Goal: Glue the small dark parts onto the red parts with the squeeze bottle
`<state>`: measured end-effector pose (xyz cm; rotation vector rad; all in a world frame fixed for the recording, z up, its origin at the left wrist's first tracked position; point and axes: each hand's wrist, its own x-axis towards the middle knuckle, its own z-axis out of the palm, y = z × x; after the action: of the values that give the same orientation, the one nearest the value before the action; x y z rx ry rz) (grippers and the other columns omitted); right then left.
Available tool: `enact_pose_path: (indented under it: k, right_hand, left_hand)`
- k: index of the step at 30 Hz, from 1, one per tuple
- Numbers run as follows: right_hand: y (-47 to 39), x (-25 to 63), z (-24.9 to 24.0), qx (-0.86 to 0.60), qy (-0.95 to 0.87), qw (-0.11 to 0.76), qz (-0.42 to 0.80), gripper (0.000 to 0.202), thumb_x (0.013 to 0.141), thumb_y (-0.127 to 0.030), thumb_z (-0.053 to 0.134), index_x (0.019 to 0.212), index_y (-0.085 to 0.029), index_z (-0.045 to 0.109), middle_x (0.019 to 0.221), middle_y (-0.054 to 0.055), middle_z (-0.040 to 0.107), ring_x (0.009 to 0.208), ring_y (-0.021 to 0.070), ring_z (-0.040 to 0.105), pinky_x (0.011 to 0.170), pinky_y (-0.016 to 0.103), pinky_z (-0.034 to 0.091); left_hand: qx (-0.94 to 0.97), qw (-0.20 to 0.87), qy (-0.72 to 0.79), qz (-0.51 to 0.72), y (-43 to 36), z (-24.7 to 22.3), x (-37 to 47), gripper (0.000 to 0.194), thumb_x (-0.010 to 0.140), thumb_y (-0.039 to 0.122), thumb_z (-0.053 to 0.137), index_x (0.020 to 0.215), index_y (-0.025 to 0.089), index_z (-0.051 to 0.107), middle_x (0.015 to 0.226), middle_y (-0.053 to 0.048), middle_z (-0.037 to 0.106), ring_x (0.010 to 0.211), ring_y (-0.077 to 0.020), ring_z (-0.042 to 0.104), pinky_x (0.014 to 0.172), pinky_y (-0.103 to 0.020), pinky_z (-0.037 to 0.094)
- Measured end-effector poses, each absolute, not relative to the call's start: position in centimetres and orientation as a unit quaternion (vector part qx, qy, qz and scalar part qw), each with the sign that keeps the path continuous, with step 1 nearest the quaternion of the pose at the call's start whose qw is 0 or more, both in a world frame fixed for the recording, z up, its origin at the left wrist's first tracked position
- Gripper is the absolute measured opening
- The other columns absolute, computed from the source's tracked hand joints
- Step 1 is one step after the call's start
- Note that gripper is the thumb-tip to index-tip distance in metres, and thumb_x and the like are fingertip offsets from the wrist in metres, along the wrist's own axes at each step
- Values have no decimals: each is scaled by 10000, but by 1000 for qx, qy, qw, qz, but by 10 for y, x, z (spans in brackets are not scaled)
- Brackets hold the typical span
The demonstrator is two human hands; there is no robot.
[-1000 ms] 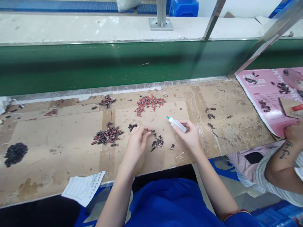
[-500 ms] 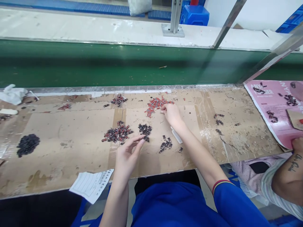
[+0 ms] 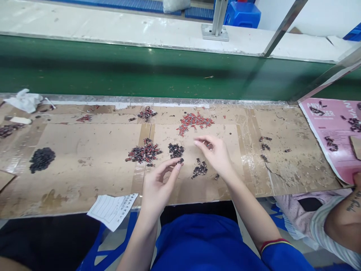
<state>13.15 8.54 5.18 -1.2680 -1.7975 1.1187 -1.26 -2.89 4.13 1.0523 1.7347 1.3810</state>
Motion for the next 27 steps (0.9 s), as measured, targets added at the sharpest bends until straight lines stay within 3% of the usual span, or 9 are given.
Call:
enact_pose_path:
  k: [3,6,16,27]
  right_hand:
    - [53,134,60,-468,-554,390,568,153,751,-352,717,785,-205,741,780,36,751,723,183,693,712,328,555]
    - [34,135,64,-466,-463,416,629,185,689,-374,770,763,-206,747,787,43,767,766,204,723,755,346,581]
    - [17,136,61,-465,-398,445,654,218,654,-405,803,728,-209,741,811,57,774,786,219,736,788,375,605]
    - [9,141,56,-462,-337,476,668,190,606,-371,842,706,-235,754,815,51,771,830,244,733,810,423,605]
  left_hand:
    - [429,323,664,520,-30,50,-4,194,785,328,678,905,190,742,871,-57,761,746,-174,706,749,-296,581]
    - [454,310,665,505,-31,57,3,174,787,306,678,907,199,742,870,-49,761,752,-172,701,754,-292,579]
    - [516,276,652,483,-34,65,14,150,810,291,660,903,212,747,866,-36,762,738,-161,693,745,-288,585]
    - [483,344,644,484,-35,69,21,181,798,329,686,913,210,758,937,-54,766,844,-201,716,815,-331,599]
